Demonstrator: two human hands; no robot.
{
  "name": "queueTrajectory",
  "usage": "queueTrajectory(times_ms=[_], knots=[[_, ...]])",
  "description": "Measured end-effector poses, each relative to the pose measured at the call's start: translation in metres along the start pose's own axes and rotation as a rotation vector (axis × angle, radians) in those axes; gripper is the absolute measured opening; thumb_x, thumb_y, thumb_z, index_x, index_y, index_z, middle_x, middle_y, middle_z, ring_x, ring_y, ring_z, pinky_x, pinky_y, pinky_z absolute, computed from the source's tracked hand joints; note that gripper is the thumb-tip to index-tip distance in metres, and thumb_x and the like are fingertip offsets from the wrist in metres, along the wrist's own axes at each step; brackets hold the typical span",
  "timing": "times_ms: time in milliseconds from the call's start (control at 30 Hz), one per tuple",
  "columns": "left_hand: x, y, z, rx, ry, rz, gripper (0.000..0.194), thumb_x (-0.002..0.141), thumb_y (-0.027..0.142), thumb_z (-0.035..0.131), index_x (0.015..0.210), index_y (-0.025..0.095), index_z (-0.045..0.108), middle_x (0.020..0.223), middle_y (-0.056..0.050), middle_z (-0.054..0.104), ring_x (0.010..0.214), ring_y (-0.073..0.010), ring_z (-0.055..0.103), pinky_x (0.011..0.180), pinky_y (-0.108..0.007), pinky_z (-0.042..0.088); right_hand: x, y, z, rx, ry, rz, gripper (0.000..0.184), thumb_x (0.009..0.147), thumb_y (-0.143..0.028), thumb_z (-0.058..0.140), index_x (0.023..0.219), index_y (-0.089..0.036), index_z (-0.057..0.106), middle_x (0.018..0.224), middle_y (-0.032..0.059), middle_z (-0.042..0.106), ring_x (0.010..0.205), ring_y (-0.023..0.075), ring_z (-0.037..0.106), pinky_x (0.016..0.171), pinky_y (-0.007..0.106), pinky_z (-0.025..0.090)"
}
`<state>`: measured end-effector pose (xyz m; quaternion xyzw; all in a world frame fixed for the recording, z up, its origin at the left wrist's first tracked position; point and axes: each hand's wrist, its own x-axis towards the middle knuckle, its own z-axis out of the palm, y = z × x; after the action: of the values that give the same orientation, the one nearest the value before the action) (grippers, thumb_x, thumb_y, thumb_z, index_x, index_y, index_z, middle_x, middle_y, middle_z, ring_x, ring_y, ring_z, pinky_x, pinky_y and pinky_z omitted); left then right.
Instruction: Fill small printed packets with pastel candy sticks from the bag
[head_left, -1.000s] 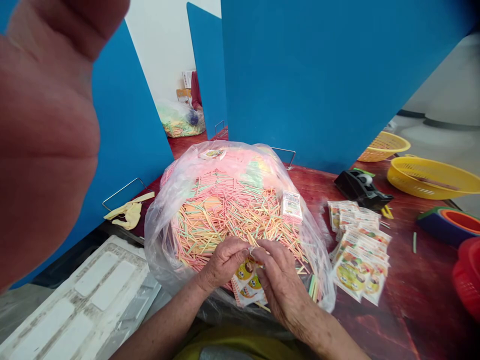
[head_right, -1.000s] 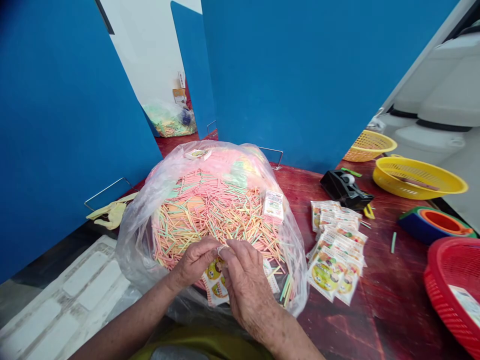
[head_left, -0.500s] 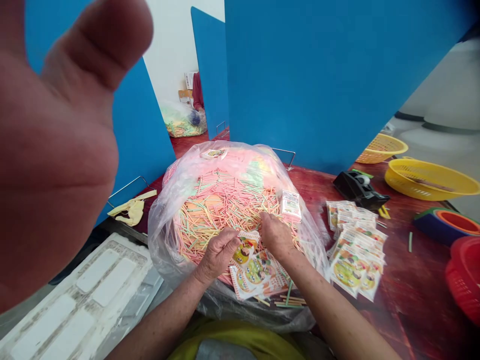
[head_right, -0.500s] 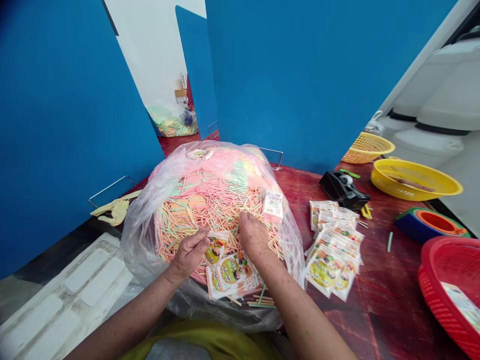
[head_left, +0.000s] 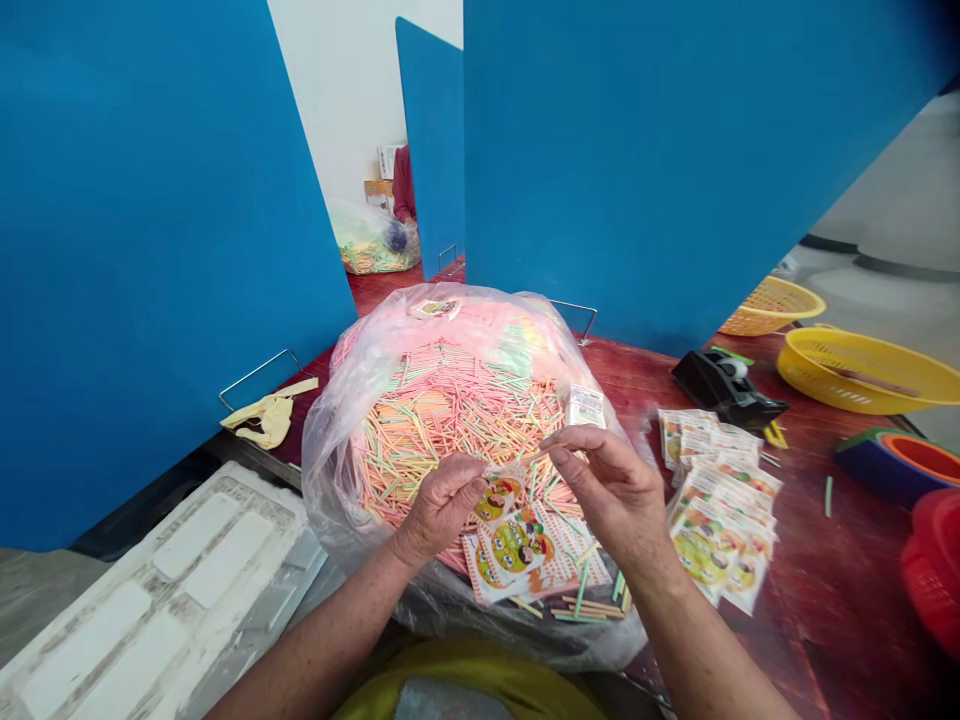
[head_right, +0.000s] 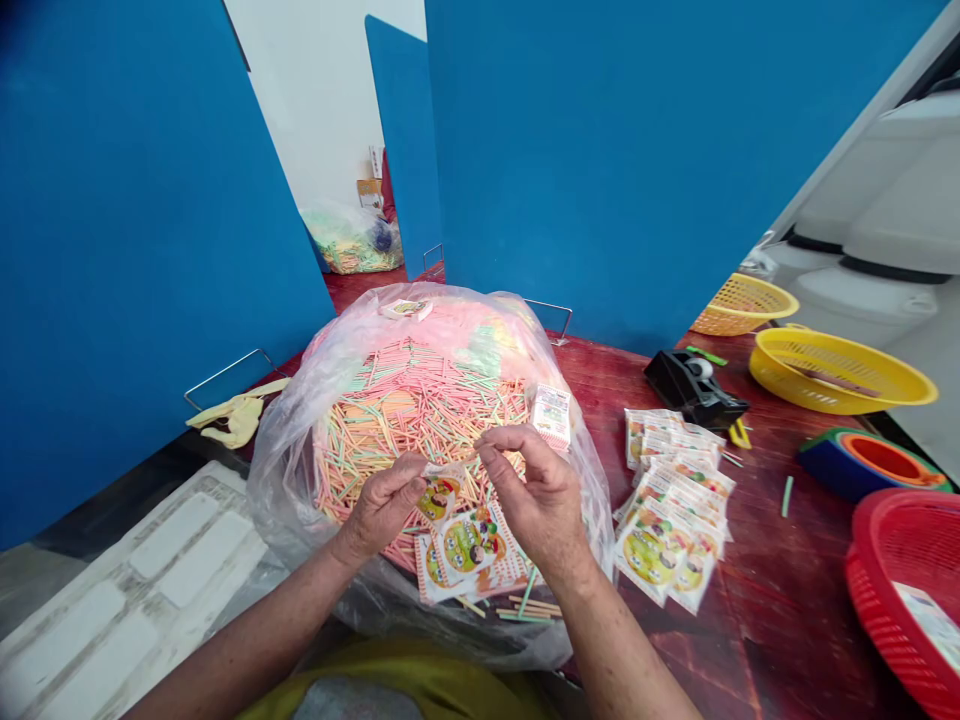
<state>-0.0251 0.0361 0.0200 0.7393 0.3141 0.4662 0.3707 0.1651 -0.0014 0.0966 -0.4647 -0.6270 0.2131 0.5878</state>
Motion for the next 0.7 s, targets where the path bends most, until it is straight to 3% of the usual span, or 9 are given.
queueTrajectory(times_ms=[167, 233, 333, 433, 500, 567, 700], knots=[[0.003, 0.009, -0.001, 0.0, 0.012, 0.04, 0.025, 0.086, 0.03, 0.046, 0.093, 0.015, 0.064, 0.086, -0.007, 0.062, 0.085, -0.0164, 0.056, 0.081, -0.034, 0.045, -0.006, 0.003, 0.016, -0.019, -0.076, 0.003, 0.006, 0.081, -0.023, 0.055, 0.083, -0.021, 0.06, 0.079, 0.0016, 0.061, 0.077, 0.015, 0.057, 0.073, 0.032, 0.046], [0.004, 0.012, -0.002, 0.003, -0.009, 0.015, 0.026, 0.086, 0.031, 0.044, 0.091, 0.015, 0.064, 0.085, -0.007, 0.062, 0.083, -0.0163, 0.056, 0.08, -0.034, 0.045, -0.009, 0.004, 0.023, -0.045, -0.119, -0.011, 0.009, 0.082, -0.024, 0.052, 0.081, -0.021, 0.061, 0.088, 0.0038, 0.061, 0.087, 0.0165, 0.057, 0.078, 0.034, 0.046], [0.001, 0.014, -0.002, -0.012, -0.011, -0.031, 0.029, 0.087, 0.033, 0.043, 0.091, 0.014, 0.064, 0.085, -0.008, 0.062, 0.082, -0.0161, 0.055, 0.078, -0.032, 0.046, -0.015, 0.003, 0.03, -0.192, -0.144, -0.097, 0.019, 0.085, -0.024, 0.048, 0.099, -0.022, 0.061, 0.115, 0.0093, 0.054, 0.109, 0.0206, 0.049, 0.088, 0.039, 0.043], [-0.003, 0.012, 0.001, -0.067, -0.002, -0.067, 0.029, 0.085, 0.035, 0.046, 0.095, 0.014, 0.064, 0.085, -0.007, 0.062, 0.082, -0.0156, 0.056, 0.078, -0.03, 0.045, -0.024, 0.003, 0.029, -0.403, -0.179, -0.204, 0.034, 0.084, -0.019, 0.046, 0.118, -0.022, 0.051, 0.101, 0.0089, 0.061, 0.094, 0.0202, 0.056, 0.079, 0.039, 0.047], [-0.004, 0.012, 0.002, -0.185, -0.063, -0.133, 0.033, 0.083, 0.037, 0.05, 0.105, 0.015, 0.06, 0.088, -0.006, 0.063, 0.084, -0.0155, 0.057, 0.077, -0.029, 0.046, -0.031, 0.003, 0.027, -0.489, -0.177, -0.273, 0.037, 0.083, -0.012, 0.044, 0.119, -0.022, 0.05, 0.085, 0.0057, 0.065, 0.081, 0.0193, 0.058, 0.072, 0.038, 0.047], [-0.004, 0.012, 0.003, -0.299, -0.194, -0.238, 0.04, 0.077, 0.04, 0.057, 0.106, 0.013, 0.058, 0.088, -0.006, 0.063, 0.082, -0.0158, 0.058, 0.074, -0.026, 0.046, -0.039, 0.002, 0.024, -0.51, -0.138, -0.305, 0.04, 0.082, -0.009, 0.042, 0.119, -0.023, 0.049, 0.085, 0.0056, 0.065, 0.079, 0.0193, 0.059, 0.07, 0.037, 0.047], [-0.004, 0.016, 0.005, -0.237, -0.362, -0.365, 0.031, 0.071, 0.04, 0.063, 0.078, 0.009, 0.065, 0.072, -0.004, 0.061, 0.067, -0.0133, 0.056, 0.061, -0.022, 0.045, -0.05, 0.002, 0.021, -0.501, -0.124, -0.286, 0.042, 0.082, -0.014, 0.046, 0.124, -0.023, 0.045, 0.096, 0.0076, 0.065, 0.085, 0.0199, 0.061, 0.074, 0.037, 0.049]])
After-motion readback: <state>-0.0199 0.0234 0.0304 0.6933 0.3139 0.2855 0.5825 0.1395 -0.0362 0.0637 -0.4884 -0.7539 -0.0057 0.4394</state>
